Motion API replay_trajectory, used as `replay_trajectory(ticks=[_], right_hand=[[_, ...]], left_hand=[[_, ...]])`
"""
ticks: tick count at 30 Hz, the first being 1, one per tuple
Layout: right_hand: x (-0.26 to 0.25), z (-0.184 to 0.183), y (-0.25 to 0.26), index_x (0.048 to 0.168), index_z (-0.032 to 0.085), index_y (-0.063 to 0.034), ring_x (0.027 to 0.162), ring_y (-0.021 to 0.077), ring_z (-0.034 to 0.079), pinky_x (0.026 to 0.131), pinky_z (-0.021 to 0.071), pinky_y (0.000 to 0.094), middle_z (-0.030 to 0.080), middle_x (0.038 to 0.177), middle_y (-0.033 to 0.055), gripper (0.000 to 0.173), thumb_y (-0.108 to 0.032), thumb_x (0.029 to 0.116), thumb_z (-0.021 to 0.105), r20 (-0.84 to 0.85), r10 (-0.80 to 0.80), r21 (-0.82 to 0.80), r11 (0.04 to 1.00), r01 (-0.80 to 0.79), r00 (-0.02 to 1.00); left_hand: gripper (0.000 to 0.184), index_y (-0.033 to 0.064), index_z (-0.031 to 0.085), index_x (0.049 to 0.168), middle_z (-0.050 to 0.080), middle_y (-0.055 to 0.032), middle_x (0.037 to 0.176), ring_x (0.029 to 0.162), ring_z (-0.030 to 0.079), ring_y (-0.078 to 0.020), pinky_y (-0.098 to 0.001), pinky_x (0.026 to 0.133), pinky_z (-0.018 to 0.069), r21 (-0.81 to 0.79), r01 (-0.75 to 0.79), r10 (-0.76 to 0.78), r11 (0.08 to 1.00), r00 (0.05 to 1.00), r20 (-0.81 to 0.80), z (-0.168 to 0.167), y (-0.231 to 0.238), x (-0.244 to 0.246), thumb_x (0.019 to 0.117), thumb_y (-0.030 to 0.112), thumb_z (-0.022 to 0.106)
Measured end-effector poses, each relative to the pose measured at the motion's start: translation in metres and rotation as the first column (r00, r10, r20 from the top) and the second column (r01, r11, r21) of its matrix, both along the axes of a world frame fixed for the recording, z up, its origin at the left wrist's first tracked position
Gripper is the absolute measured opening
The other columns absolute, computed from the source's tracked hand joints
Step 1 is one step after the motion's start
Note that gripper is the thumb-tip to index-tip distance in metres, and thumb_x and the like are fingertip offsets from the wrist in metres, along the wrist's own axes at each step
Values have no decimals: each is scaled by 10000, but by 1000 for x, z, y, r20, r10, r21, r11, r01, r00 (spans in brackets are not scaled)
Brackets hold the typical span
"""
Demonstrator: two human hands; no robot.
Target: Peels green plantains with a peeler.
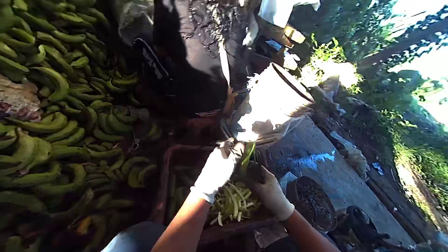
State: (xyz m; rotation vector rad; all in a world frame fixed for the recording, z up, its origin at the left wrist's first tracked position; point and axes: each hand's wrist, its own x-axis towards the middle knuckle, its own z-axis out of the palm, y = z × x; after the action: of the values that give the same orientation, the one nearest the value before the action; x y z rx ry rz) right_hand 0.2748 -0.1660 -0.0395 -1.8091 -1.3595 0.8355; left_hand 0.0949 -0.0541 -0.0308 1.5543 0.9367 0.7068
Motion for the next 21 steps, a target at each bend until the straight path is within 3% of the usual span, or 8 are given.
replay_trajectory(ticks=[1,3,7,9,11,14,21], right_hand=[[8,10,-7,1414,586,-114,1084,88,686,968,585,333,715,1219,15,561,-282,908,762,34,7,-2,1000,-7,999],[22,20,-17,1372,607,-128,1032,86,689,932,591,337,722,1151,6,546,-281,877,780,11,-22,-13,1000,22,1000],[46,12,-26,1417,523,-99,1043,123,677,898,593,362,688,1200,39,622,-351,896,751,-209,-219,43,972,232,953],[59,7,-31,1399,530,-92,907,137,697,782,613,365,698,1114,53,523,-370,972,651,-237,-262,65,956,285,935],[66,1,-38,1393,546,-98,786,144,693,710,613,374,704,992,49,481,-407,1026,557,-211,-234,76,964,254,949],[61,-6,-48,1380,562,-117,761,147,667,712,588,384,690,960,45,458,-420,1040,514,-165,-127,42,990,136,978],[42,-18,-43,1331,575,-109,736,157,668,703,588,381,671,913,51,427,-417,1045,499,-261,-56,-50,998,45,964]], left_hand=[[515,148,584,1372,697,-83,1136,1025,677,-182,-456,928,556,-43,99,-98,994,995,14,-5,-12,22,1027,521,500],[525,129,591,1335,701,-39,1112,1009,678,-124,-384,927,572,-97,128,-119,987,989,91,-14,-33,54,958,490,647],[542,75,547,1371,696,-51,1144,1025,685,-123,-353,919,589,-54,-70,75,996,992,102,-29,-38,65,932,340,722],[582,35,494,1416,699,-68,1181,1063,695,-149,-352,937,601,2,-167,163,986,966,198,-36,-35,63,928,248,730],[569,5,486,1415,699,-75,1203,1101,686,-159,-346,965,590,85,-230,200,969,942,270,-36,-37,63,925,175,722],[540,-44,500,1389,680,-121,1232,1142,667,-198,-348,993,574,212,-248,161,945,920,358,-35,-46,70,915,89,723],[511,-55,554,1342,700,-97,1201,1086,687,-144,-291,949,586,332,-224,130,916,950,283,-39,-73,88,887,74,748]])
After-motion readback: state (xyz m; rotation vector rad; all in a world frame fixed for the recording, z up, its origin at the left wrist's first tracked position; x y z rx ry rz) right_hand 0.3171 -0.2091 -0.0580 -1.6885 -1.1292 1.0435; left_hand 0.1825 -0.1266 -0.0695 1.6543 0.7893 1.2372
